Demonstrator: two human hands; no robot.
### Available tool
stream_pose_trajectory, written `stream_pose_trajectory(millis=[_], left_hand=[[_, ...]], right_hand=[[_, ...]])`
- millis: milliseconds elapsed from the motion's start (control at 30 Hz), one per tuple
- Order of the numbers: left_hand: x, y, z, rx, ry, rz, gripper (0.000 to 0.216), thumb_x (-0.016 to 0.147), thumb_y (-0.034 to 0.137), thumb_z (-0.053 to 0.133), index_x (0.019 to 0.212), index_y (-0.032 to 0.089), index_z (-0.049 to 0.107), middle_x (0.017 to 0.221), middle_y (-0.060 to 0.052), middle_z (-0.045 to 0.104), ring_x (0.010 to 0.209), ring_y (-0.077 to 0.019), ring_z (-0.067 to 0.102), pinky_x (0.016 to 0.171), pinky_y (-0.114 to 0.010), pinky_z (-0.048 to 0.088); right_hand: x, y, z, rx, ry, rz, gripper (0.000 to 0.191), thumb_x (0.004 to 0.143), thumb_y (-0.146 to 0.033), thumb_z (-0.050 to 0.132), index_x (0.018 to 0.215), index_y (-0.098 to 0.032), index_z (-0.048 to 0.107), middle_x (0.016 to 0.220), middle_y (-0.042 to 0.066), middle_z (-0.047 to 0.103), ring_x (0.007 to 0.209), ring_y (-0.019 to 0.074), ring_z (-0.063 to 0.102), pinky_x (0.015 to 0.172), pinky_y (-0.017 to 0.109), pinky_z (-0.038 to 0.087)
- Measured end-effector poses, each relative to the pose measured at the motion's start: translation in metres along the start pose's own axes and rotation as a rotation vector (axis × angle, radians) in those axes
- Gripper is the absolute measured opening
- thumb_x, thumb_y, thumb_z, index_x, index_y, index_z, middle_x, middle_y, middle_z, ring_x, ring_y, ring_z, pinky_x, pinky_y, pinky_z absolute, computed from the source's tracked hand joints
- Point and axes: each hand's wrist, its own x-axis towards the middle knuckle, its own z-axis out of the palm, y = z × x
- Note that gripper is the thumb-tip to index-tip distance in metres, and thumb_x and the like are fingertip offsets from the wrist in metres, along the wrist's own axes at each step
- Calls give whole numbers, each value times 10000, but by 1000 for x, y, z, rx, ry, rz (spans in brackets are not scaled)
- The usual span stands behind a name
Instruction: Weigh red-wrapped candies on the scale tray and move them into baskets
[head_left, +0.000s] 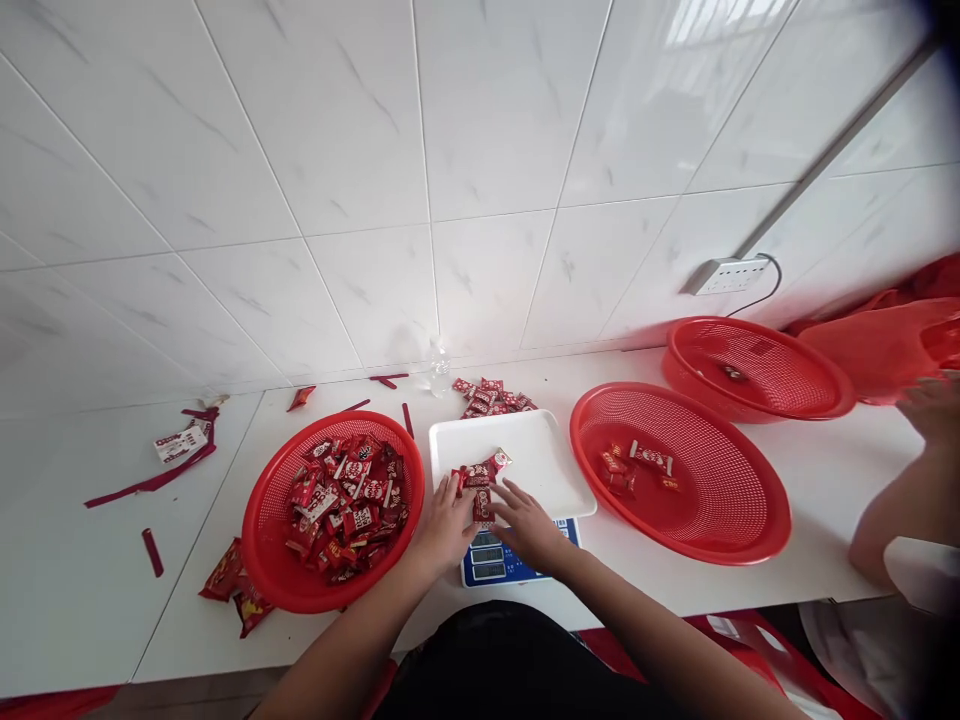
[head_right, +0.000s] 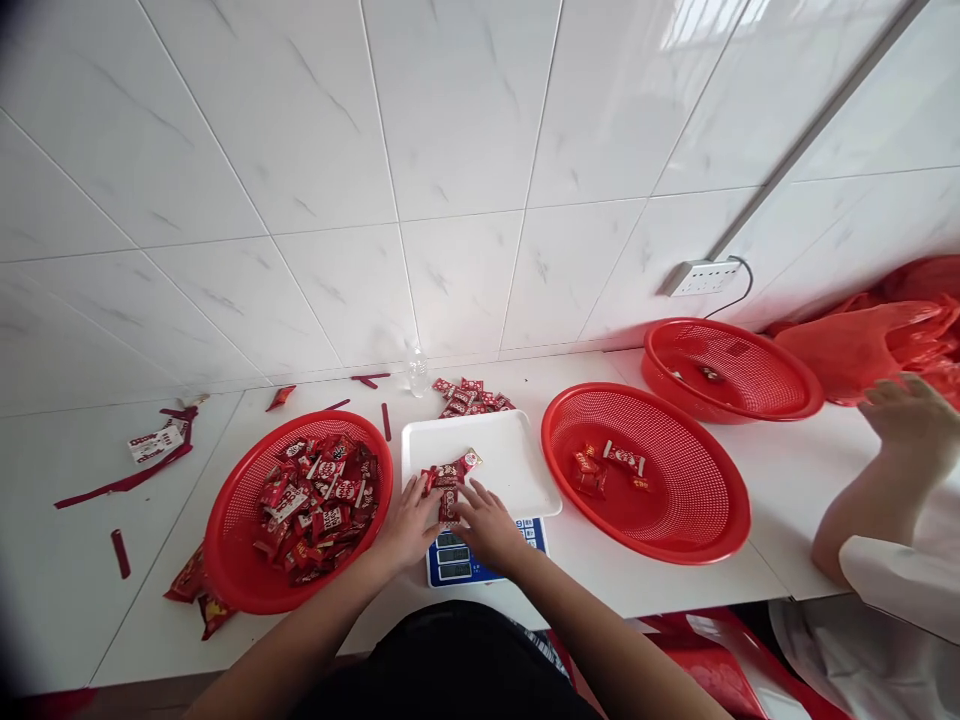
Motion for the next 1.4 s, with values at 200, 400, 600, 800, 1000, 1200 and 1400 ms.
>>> stream_pose_trajectory(millis=[200,400,600,800,1000,1200,1400], left_hand=[[9,2,8,-18,-9,57,500,833,316,557,1323,305,459,1551,-16,105,1409,-314,70,1129,-479,167],[13,-2,8,-23,-6,50,510,837,293,544,1338,303,447,1546,-14,137,1407,-306,96,1133,-465,178],[19,0,13,-66,0,60,494,853,305,517,1341,295,442,1538,-12,173,1410,-303,70,1129,-480,192],[25,15,12,-77,-34,80,519,838,261,535,1347,267,437,1542,-24,154,1410,-308,69,1135,-473,197],[27,15,9,-53,-47,101,529,846,240,513,1364,271,408,1543,-11,149,1412,-295,68,1142,-459,182],[24,4,15,-44,49,83,562,821,261,539,1353,163,385,1534,-94,176,1414,-264,75,1147,-431,156],[23,-2,15,-90,0,89,559,821,295,557,1336,151,393,1525,-133,187,1404,-268,148,1127,-418,223]], right_hand=[[35,28,-15,-84,22,99,462,909,-240,395,1370,-278,397,1510,31,266,1396,275,130,1075,492,221],[20,36,-6,-128,86,231,454,889,-299,421,1342,-266,438,1421,75,404,1325,279,293,1050,496,230],[-6,28,3,-108,137,315,455,878,-283,411,1328,-241,464,1293,102,497,1196,279,418,967,432,341],[-14,18,6,-48,140,304,452,870,-263,416,1319,-250,469,1239,95,543,1141,268,468,896,383,408],[-8,17,7,-27,134,235,428,876,-236,408,1291,-261,512,1188,74,576,1099,241,495,895,337,411],[1,29,2,-37,159,262,402,884,-237,390,1254,-231,547,1179,87,581,1075,248,507,868,339,429],[5,27,1,-57,177,277,397,886,-253,401,1260,-253,536,1165,89,587,1071,252,515,847,348,437]])
